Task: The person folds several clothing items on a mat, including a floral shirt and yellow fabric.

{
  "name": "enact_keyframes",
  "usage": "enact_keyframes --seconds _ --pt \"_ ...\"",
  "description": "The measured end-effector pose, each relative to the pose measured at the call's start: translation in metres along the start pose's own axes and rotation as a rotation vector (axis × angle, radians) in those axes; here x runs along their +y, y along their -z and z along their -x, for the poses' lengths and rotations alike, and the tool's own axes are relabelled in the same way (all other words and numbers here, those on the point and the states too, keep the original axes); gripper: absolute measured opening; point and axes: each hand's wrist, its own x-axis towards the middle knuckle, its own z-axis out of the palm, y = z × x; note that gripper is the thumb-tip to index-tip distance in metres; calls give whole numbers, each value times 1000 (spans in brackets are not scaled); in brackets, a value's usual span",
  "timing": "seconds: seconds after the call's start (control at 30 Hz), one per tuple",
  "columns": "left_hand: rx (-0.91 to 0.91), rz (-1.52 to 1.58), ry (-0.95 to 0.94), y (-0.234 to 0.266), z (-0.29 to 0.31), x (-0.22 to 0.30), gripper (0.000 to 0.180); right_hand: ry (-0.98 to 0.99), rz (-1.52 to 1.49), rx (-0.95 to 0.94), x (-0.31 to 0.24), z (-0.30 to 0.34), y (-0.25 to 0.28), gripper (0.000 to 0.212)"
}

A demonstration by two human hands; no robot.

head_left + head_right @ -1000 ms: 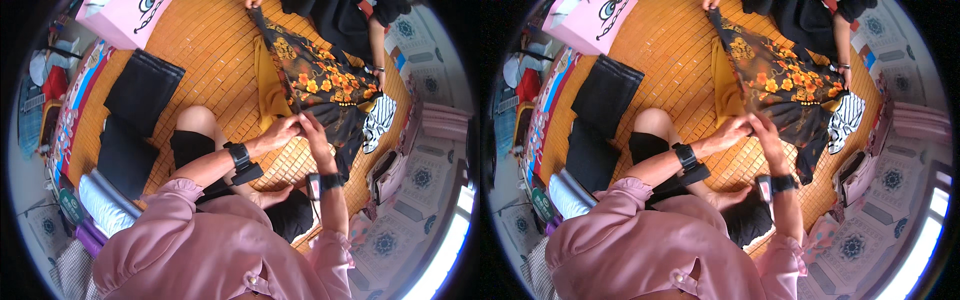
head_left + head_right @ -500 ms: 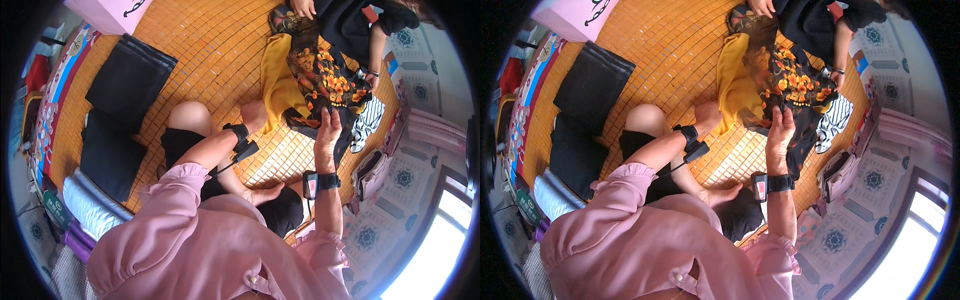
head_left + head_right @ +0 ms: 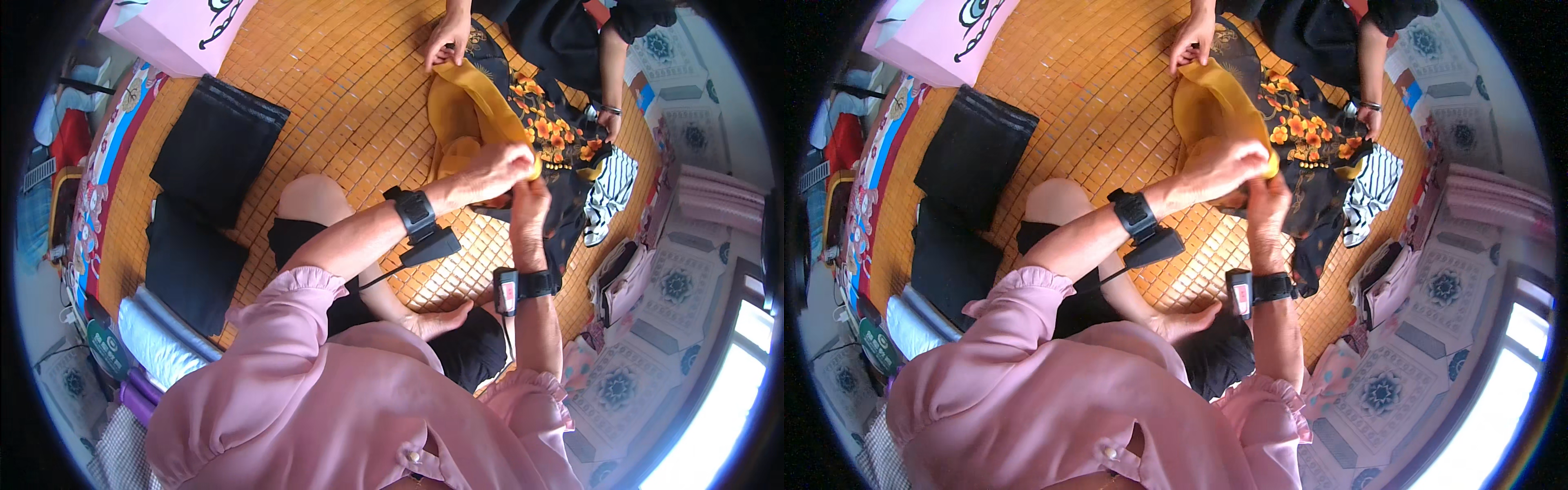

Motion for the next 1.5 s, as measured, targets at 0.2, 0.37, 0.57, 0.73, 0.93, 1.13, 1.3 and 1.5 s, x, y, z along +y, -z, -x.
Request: enact_keyframes --seconds 0.2,0.37,0.57,0.73,0.93,1.13,1.3,1.5 --pt "481 -241 431 46 15 -88 22 -166 -441 23 -31 -9 32 22" --pt "561 9 659 65 18 -158 17 -204 -603 -48 -32 -13 21 29" --pt "180 -456 647 36 -3 -123 28 -250 -619 -129 -35 -13 29 27" --pt "253 -240 581 47 0 -98 46 -250 -587 -34 -13 -14 39 26" --pt "8 394 186 25 -24 -14 27 -130 -174 -195 0 -11 21 26" --pt "141 229 68 13 -28 -38 20 -159 -221 26 4 -39 15 22" --pt "569 -186 504 58 -30 -116 26 -286 -569 48 -4 -45 42 33" --pt "255 214 752 47 -45 -118 25 -322 -752 -10 4 -24 36 35"
